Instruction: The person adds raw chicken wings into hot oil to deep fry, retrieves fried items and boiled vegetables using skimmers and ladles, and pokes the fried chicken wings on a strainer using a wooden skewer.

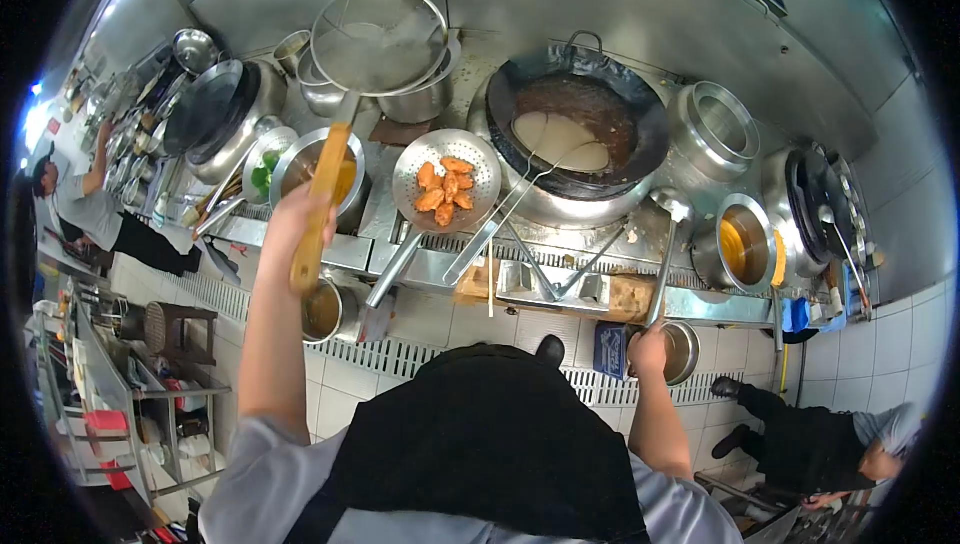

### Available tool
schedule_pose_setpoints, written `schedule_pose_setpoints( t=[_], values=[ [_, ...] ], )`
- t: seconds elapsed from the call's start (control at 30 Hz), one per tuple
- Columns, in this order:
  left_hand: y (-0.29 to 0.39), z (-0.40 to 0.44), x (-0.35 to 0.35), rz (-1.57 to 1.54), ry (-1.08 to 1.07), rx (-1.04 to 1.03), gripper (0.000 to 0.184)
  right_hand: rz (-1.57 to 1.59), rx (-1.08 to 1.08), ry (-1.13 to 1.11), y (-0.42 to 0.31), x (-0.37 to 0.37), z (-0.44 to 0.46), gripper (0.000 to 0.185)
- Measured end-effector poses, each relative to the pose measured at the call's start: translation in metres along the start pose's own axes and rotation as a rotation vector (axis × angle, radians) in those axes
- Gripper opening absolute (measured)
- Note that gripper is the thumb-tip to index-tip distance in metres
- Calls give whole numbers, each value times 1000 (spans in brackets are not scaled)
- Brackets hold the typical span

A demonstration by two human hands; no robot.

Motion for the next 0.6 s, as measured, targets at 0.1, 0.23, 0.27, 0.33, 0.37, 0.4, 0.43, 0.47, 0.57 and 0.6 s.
schedule_pose_setpoints(
  t=[0.1,0.23,0.27,0.33,0.37,0.4,0.43,0.47,0.57,0.6],
  values=[
    [-19,71,1,-216,-39,141,16,9,-49,22,-2,15,0,69],
    [-22,131,2,-417,-156,274,24,-60,324,321,-81,82,-32,52],
    [-18,135,1,-435,-143,266,25,-37,475,395,-100,82,-44,47],
    [-14,128,3,-428,-162,205,28,58,763,163,-158,81,-71,42],
    [-14,124,11,-251,-144,170,30,22,895,139,-184,73,-86,39],
    [-13,122,20,-73,-128,133,32,32,1003,113,-208,67,-103,37],
    [-18,127,29,5,-276,138,42,37,1046,128,-232,71,-119,37],
    [-15,115,24,7,-284,140,42,154,977,82,-250,79,-126,38],
    [-2,75,35,209,31,43,54,1095,457,-185,-272,49,-77,48],
    [16,65,47,492,243,-158,57,1178,321,-427,-291,37,-74,43]
  ],
)
Point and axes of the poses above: each hand's wrist, its own z-axis towards the middle knuckle, its own x-axis out of the back of the hand, y = z × x, the point moved 8 cm from there along z, towards the middle knuckle, and after that the axes turned 8 degrees about -z, right-handed, at the moved point
